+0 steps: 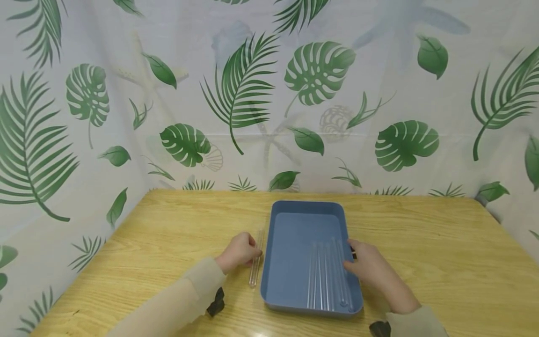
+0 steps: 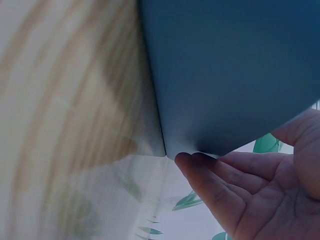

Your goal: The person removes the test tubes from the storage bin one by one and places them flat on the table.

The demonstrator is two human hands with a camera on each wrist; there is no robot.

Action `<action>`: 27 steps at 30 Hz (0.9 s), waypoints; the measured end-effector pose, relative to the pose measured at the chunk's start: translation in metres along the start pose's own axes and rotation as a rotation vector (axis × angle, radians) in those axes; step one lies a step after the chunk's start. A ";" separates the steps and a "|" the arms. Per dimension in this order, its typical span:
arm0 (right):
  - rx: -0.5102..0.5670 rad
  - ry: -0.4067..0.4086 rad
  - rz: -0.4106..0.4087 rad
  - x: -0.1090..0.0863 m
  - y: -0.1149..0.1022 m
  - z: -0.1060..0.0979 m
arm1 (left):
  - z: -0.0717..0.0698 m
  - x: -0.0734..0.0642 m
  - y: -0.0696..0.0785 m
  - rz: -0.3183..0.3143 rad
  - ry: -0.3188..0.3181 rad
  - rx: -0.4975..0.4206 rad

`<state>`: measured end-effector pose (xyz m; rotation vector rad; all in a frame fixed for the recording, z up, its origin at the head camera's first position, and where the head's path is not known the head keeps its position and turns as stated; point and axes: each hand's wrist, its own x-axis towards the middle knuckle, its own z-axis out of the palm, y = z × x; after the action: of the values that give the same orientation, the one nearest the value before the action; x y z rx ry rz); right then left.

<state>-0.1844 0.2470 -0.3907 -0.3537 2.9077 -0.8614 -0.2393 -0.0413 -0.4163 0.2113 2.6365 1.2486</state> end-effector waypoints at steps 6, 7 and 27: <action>0.004 -0.003 0.003 0.000 0.001 0.000 | -0.001 -0.001 0.000 -0.001 -0.018 -0.009; 0.006 -0.004 0.004 0.000 0.001 0.000 | -0.001 -0.001 0.001 -0.002 -0.019 -0.009; 0.001 -0.014 0.006 0.001 0.004 0.001 | -0.001 -0.003 0.002 -0.008 -0.012 -0.003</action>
<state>-0.1859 0.2495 -0.3939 -0.3500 2.8940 -0.8564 -0.2364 -0.0414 -0.4140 0.2077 2.6225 1.2447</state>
